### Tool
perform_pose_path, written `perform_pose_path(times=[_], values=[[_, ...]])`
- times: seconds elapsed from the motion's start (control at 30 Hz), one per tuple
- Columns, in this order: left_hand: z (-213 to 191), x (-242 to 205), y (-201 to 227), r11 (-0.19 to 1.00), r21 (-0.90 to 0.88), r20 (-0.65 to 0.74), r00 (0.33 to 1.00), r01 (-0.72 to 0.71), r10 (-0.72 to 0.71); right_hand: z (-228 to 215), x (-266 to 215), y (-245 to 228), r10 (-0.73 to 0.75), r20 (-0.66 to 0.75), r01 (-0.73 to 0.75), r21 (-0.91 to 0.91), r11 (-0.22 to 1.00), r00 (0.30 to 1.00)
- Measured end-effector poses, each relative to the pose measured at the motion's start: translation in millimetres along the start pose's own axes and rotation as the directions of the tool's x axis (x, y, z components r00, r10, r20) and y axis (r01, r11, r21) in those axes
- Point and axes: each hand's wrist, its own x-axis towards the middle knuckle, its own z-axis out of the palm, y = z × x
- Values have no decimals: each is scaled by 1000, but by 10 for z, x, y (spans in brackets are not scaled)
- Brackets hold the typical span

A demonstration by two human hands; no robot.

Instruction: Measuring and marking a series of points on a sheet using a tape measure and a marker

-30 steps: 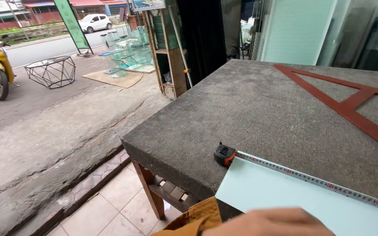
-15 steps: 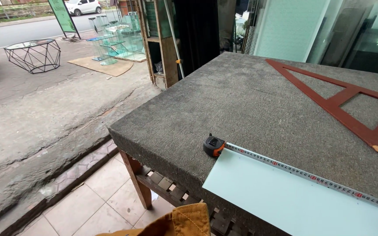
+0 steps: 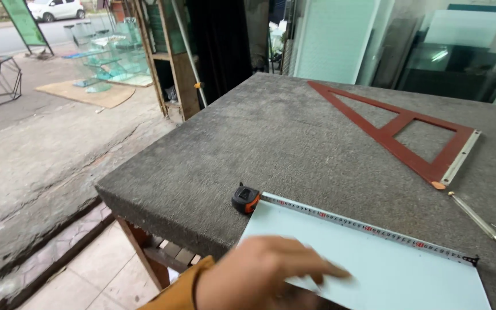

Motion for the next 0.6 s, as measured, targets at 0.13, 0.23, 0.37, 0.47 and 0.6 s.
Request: perform_pose_path(times=[0.13, 0.23, 0.37, 0.47, 0.6], values=[[-115, -158, -1023, 895, 333, -189, 951, 297, -245, 245, -331, -415, -33, 105, 4, 267, 964, 994], [-113, -181, -1673, 809, 341, -314, 869, 479, -382, 539, -692, -1025, -186, 212, 54, 509, 859, 959], [52, -224, -2307, 679, 464, -303, 822, 570, -482, 1245, -1284, -1831, -191, -107, 183, -78, 980, 976], [220, -269, -2589, 647, 558, -278, 852, 519, -444, 1908, -1961, -2826, -308, -109, 248, -374, 894, 945], [291, -340, -2582, 449, 730, -363, 848, 516, -386, 1864, -1924, -2579, -530, 110, 476, -616, 627, 841]])
